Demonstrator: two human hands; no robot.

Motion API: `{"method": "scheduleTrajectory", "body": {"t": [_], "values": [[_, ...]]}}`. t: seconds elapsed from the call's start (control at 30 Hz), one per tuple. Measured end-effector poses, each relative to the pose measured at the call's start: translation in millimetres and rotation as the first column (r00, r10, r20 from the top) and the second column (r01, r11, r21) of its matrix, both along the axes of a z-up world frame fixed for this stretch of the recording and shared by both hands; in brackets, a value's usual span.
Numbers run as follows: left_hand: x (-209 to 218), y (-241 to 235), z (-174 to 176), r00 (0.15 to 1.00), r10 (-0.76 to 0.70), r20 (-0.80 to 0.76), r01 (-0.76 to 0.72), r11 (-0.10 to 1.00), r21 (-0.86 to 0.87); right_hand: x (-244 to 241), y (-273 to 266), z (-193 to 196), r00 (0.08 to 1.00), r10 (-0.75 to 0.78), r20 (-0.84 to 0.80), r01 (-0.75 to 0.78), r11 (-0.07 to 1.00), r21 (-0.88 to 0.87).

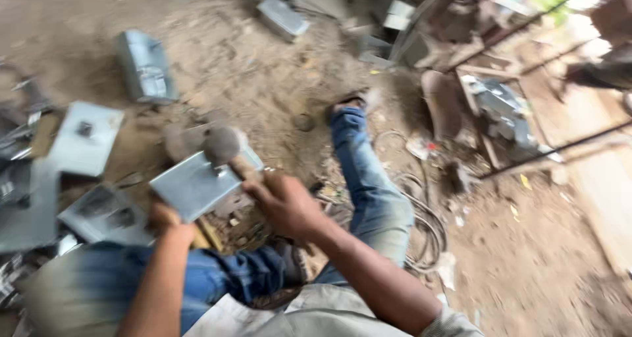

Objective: The person places a metal lid onto a small rectangular metal housing and uses a hammer to tap the edges into place, eventually securing the hinged handle.

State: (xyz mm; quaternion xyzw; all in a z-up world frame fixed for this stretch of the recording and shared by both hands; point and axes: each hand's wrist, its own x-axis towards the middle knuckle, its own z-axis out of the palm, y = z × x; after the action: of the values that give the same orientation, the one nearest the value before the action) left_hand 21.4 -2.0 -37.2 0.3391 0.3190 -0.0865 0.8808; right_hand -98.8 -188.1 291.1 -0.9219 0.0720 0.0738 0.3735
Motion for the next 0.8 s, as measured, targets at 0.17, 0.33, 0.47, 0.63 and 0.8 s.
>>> {"method": "scheduleTrajectory", "body": {"t": [0.17,0.33,0.47,0.63,0.8], "values": [[-2.7,11.5,-9.4,1.000,0.008,0.001,-0.008,1.000,0.011,0.2,10.7,-4.7,0.997,-0.021,-0.073,0.022,1.000,0.015],[-13.3,28.8,27.8,0.999,0.030,0.016,-0.031,1.000,0.008,9.4,14.5,-21.2,0.993,0.001,-0.117,0.014,0.992,0.125],[-17.7,25.5,40.3,0.989,-0.060,0.136,0.063,0.998,-0.014,5.4,11.9,-14.9,0.985,0.015,-0.172,0.023,0.976,0.214],[-16.4,27.6,41.5,0.997,-0.065,0.044,0.063,0.997,0.039,10.7,14.1,-18.0,0.987,0.000,-0.160,0.029,0.983,0.183],[-9.3,22.8,22.4,0.988,-0.106,0.111,0.107,0.994,0.000,9.5,10.7,-19.7,0.995,-0.063,-0.077,0.077,0.978,0.195]]}}
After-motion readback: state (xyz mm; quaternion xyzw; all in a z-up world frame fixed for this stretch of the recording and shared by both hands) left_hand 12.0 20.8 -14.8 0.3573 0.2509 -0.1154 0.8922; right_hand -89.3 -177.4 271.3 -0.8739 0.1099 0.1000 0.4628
